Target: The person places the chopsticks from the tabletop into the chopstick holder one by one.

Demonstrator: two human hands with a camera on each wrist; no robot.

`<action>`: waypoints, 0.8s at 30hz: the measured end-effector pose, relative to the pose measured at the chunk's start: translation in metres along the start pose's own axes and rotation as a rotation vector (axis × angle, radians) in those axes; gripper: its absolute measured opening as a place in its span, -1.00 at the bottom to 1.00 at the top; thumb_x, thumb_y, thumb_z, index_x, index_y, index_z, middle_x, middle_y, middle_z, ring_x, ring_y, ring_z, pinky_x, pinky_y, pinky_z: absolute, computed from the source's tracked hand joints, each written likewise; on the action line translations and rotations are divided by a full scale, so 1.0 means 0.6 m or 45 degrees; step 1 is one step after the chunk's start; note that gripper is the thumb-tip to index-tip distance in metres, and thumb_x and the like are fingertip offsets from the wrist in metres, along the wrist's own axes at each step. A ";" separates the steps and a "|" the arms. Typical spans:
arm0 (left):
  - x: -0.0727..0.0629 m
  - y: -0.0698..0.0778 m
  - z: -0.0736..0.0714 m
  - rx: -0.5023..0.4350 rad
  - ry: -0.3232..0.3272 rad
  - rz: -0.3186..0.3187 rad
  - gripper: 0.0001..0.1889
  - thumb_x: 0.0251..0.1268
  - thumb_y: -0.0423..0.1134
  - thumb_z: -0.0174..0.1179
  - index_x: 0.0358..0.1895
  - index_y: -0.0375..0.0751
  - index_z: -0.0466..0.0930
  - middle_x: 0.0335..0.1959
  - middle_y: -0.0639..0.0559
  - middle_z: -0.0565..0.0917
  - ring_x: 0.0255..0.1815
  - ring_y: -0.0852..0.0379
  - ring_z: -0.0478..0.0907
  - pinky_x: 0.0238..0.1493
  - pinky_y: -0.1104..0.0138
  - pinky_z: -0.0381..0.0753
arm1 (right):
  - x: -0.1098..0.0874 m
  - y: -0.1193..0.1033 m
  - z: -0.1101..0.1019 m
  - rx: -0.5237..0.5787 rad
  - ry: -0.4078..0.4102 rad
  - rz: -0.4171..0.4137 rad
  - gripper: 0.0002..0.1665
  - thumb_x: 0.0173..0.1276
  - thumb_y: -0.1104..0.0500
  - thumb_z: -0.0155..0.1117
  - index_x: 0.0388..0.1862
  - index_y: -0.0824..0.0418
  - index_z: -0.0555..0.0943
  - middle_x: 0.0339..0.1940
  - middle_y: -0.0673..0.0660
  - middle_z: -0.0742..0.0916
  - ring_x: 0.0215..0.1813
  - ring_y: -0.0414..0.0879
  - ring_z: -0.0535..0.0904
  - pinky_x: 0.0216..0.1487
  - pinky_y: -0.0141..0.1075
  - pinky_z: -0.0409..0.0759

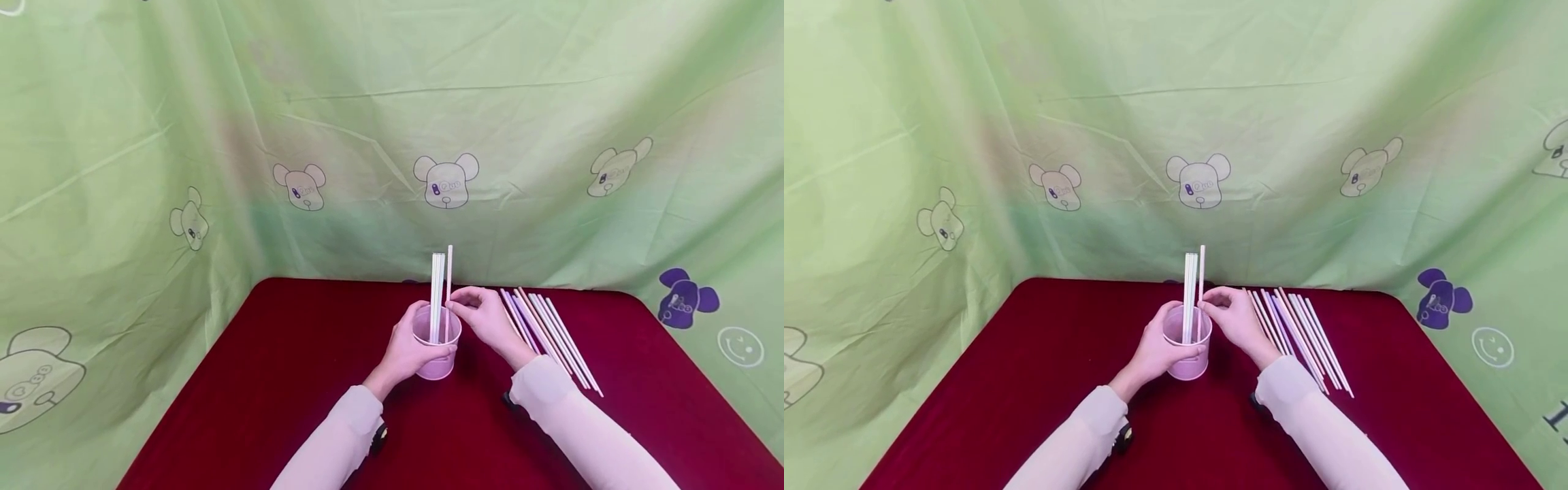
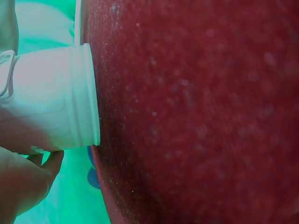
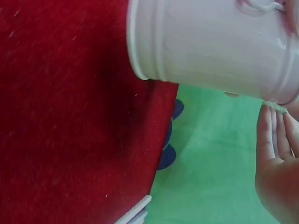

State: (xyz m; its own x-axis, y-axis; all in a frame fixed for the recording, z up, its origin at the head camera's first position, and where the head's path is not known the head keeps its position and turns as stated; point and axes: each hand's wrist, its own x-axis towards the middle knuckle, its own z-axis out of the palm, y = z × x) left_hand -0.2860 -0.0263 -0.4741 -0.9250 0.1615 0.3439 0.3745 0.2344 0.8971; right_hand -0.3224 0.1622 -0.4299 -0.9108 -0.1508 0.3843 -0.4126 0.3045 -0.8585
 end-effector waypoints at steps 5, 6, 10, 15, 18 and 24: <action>0.002 0.001 -0.001 -0.006 -0.003 0.010 -0.05 -0.18 -0.14 0.69 0.39 0.07 0.38 0.16 0.07 0.61 0.12 0.08 0.58 0.18 0.02 0.60 | -0.004 -0.001 0.007 -0.063 -0.081 -0.021 -0.84 0.29 0.40 0.43 -0.17 0.45 0.68 -0.27 0.30 0.78 -0.16 -0.03 0.73 -0.10 -0.44 0.66; 0.002 0.001 -0.001 -0.004 -0.003 0.011 -0.05 -0.18 -0.13 0.69 0.39 0.07 0.38 0.17 0.08 0.61 0.13 0.09 0.58 0.19 0.03 0.59 | -0.005 -0.001 0.008 -0.067 -0.093 -0.021 -0.83 0.29 0.40 0.43 -0.17 0.46 0.67 -0.26 0.30 0.78 -0.15 0.01 0.73 -0.09 -0.43 0.67; -0.001 0.000 -0.001 0.009 0.001 0.008 -0.05 -0.19 -0.10 0.70 0.39 0.08 0.39 0.16 0.08 0.62 0.13 0.09 0.59 0.19 0.03 0.59 | -0.007 0.002 0.005 -0.080 -0.106 -0.010 -0.81 0.31 0.38 0.42 -0.15 0.47 0.66 -0.23 0.31 0.77 -0.14 0.03 0.74 -0.08 -0.40 0.68; -0.001 0.003 0.000 0.035 0.021 0.001 -0.02 -0.26 -0.01 0.72 0.37 0.12 0.40 0.13 0.10 0.64 0.11 0.06 0.60 0.15 0.04 0.60 | -0.009 0.001 -0.014 -0.136 -0.079 -0.014 -0.81 0.37 0.29 0.41 -0.12 0.40 0.70 -0.20 0.26 0.79 -0.13 -0.07 0.72 -0.10 -0.40 0.66; -0.001 0.005 -0.002 0.036 0.021 -0.006 -0.01 -0.29 0.02 0.73 0.37 0.13 0.41 0.13 0.11 0.63 0.12 0.03 0.60 0.15 0.03 0.60 | -0.010 -0.004 -0.031 -0.202 -0.062 -0.014 -0.82 0.40 0.23 0.39 -0.12 0.33 0.73 -0.20 0.20 0.81 -0.15 -0.12 0.70 -0.11 -0.40 0.62; -0.001 0.011 -0.006 -0.028 -0.007 -0.031 -0.05 -0.21 0.04 0.69 0.38 0.08 0.42 0.15 0.08 0.64 0.13 0.05 0.60 0.17 0.00 0.59 | -0.012 -0.009 -0.066 -0.263 -0.059 -0.008 -0.80 0.44 0.22 0.34 -0.07 0.33 0.72 -0.16 0.22 0.81 -0.13 -0.05 0.70 -0.10 -0.37 0.58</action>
State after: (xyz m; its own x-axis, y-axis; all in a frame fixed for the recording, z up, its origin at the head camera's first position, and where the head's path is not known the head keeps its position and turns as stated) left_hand -0.2834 -0.0280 -0.4673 -0.9334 0.1610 0.3208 0.3506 0.2171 0.9110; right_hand -0.3140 0.1987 -0.4147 -0.9087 -0.1946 0.3693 -0.4162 0.4890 -0.7666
